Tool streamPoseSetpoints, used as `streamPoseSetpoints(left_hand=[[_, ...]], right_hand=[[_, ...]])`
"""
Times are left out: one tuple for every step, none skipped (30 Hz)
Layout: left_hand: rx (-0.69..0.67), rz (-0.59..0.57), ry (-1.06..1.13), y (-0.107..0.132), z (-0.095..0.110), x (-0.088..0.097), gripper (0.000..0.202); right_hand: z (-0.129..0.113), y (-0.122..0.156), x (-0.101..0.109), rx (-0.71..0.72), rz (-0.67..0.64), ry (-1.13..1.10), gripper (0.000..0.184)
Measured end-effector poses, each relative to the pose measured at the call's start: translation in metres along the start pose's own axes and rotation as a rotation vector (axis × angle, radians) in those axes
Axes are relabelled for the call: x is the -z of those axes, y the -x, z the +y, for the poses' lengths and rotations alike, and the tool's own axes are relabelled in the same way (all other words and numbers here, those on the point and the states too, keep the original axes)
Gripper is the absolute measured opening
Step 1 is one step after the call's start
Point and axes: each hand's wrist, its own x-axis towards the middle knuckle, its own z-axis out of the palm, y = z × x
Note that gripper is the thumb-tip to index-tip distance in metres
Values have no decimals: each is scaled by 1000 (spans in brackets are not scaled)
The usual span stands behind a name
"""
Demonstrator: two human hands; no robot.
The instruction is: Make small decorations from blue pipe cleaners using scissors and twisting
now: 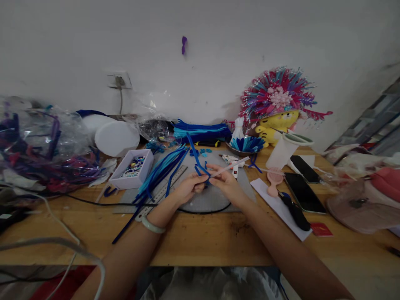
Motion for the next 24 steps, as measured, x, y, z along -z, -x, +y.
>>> streamPoseSetpoints(left_hand=[[-14, 16, -27, 0, -1, 0, 26], [-30, 31, -66, -1, -1, -1, 25], [-52, 49, -120, -2, -3, -1, 24], [-82, 69, -193, -2, -4, -1, 22], [-124, 90, -289, -3, -5, -1, 21], [-181, 113, -405, -3, -6, -1, 20], [-245, 140, -540, -3, -6, -1, 20], [-307, 174, -691, -3, -7, -1, 21], [-356, 213, -853, -2, -7, -1, 22], [-390, 255, -1017, -1, -6, -1, 24], [-408, 293, -1173, 0, -6, -1, 26], [-416, 318, -1311, 1, -6, -1, 27], [-423, 323, -1422, 3, -5, -1, 28], [-431, 316, -1501, 4, -4, -1, 28], [-436, 308, -1544, 5, -4, 0, 28], [-435, 308, -1554, 5, -3, 0, 28], [-425, 321, -1535, 6, -3, 0, 28], [-410, 342, -1489, 5, -2, 0, 27], [-397, 359, -1415, 5, -1, 0, 25], [-392, 358, -1316, 4, 0, 0, 23], [-394, 335, -1199, 3, 0, 0, 21], [-397, 298, -1070, 2, 1, -1, 19], [-393, 254, -933, 2, 1, -1, 19], [-379, 212, -794, 1, 1, -1, 20]], right_hand=[[1, -1, -1, -31, -3, -46, 36], [1, -1, -1, -61, -4, -91, 36], [1, -2, -2, -88, -1, -137, 36], [2, -3, -2, -114, 6, -188, 36], [2, -3, -2, -140, 20, -247, 35], [2, -4, -2, -167, 45, -315, 32], [3, -4, -2, -199, 76, -387, 28], [3, -5, -2, -239, 112, -455, 22], [4, -6, -1, -289, 144, -506, 18], [5, -6, 0, -348, 162, -529, 15], [6, -6, 2, -410, 161, -523, 13], [6, -7, 3, -463, 139, -489, 11], [7, -7, 4, -496, 101, -440, 10], [7, -7, 6, -502, 54, -388, 9], [7, -7, 7, -486, 8, -343, 8], [7, -7, 8, -459, -32, -304, 8], [8, -8, 10, -431, -70, -264, 7], [8, -8, 11, -407, -107, -214, 7], [9, -9, 13, -383, -144, -141, 7], [10, -10, 14, -353, -170, -46, 7], [11, -11, 16, -312, -178, 63, 7], [12, -12, 17, -253, -171, 177, 8], [13, -13, 18, -177, -152, 283, 10], [14, -14, 19, -89, -124, 378, 13]])
